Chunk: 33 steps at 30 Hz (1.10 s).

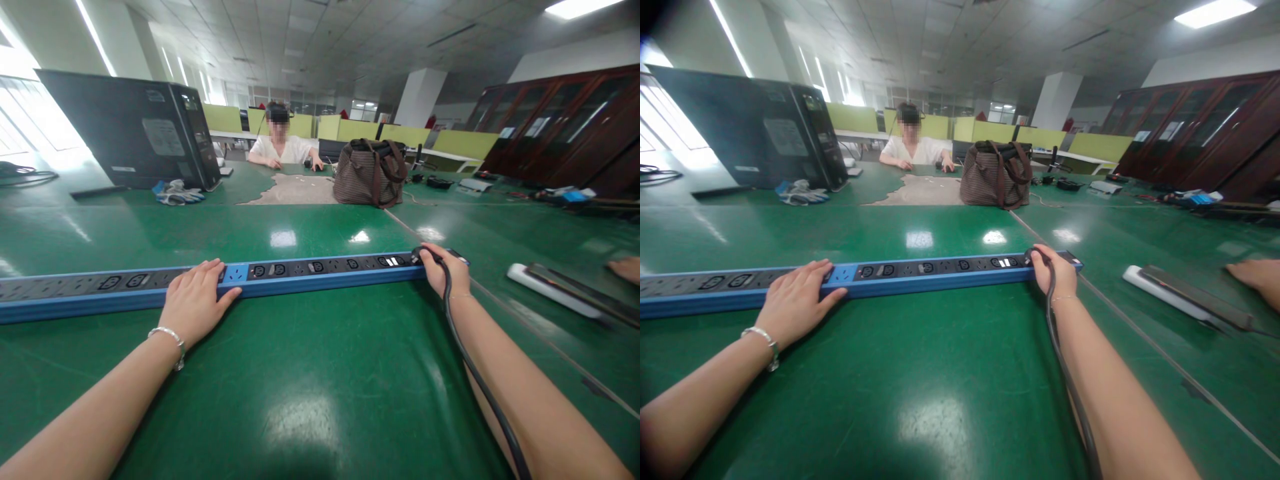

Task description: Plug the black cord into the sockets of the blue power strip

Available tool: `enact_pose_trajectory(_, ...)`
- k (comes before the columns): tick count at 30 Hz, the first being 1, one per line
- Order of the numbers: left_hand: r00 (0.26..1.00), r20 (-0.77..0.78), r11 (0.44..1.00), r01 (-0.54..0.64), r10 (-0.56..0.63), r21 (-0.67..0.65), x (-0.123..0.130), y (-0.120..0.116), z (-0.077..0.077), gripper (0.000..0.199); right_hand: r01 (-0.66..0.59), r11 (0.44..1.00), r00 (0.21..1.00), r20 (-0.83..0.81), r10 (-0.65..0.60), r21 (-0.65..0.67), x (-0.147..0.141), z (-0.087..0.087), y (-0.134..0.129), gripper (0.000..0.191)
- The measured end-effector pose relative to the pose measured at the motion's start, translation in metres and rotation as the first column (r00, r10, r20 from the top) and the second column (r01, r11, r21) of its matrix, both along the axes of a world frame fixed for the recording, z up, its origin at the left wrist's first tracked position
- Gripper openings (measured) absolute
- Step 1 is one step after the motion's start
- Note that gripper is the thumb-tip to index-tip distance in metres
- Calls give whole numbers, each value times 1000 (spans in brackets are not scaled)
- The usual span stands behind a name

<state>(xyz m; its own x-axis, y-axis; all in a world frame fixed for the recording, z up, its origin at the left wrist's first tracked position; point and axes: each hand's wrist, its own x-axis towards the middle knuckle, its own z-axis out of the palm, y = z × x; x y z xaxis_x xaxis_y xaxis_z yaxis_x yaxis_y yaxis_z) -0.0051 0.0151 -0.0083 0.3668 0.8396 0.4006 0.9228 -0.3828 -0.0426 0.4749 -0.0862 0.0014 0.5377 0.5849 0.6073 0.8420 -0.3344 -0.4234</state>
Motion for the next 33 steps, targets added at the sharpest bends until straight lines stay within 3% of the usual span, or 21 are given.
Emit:
enact_pose_trajectory(8, 1000, 9, 1000, 3, -3, 2, 0, 0, 0, 63, -63, 992, 998, 24, 66, -108, -4, 6, 0, 37)
enact_pose_trajectory(22, 1000, 7, 1000, 0, 1, -17, 0, -1, 1, 62, 19, 986, 997, 73, -7, -166, -10, -3, -9, 43)
enact_pose_trajectory(26, 1000, 0, 1000, -5, 5, -22, 0, -1, 1, 63, 19, 991, 998, 57, -12, -130, -13, -5, -9, 41)
enact_pose_trajectory(33, 1000, 14, 1000, 2, -1, -31, 0, 1, 0, 65, -102, 995, 992, 69, 102, 3, -9, -14, -7, 39)
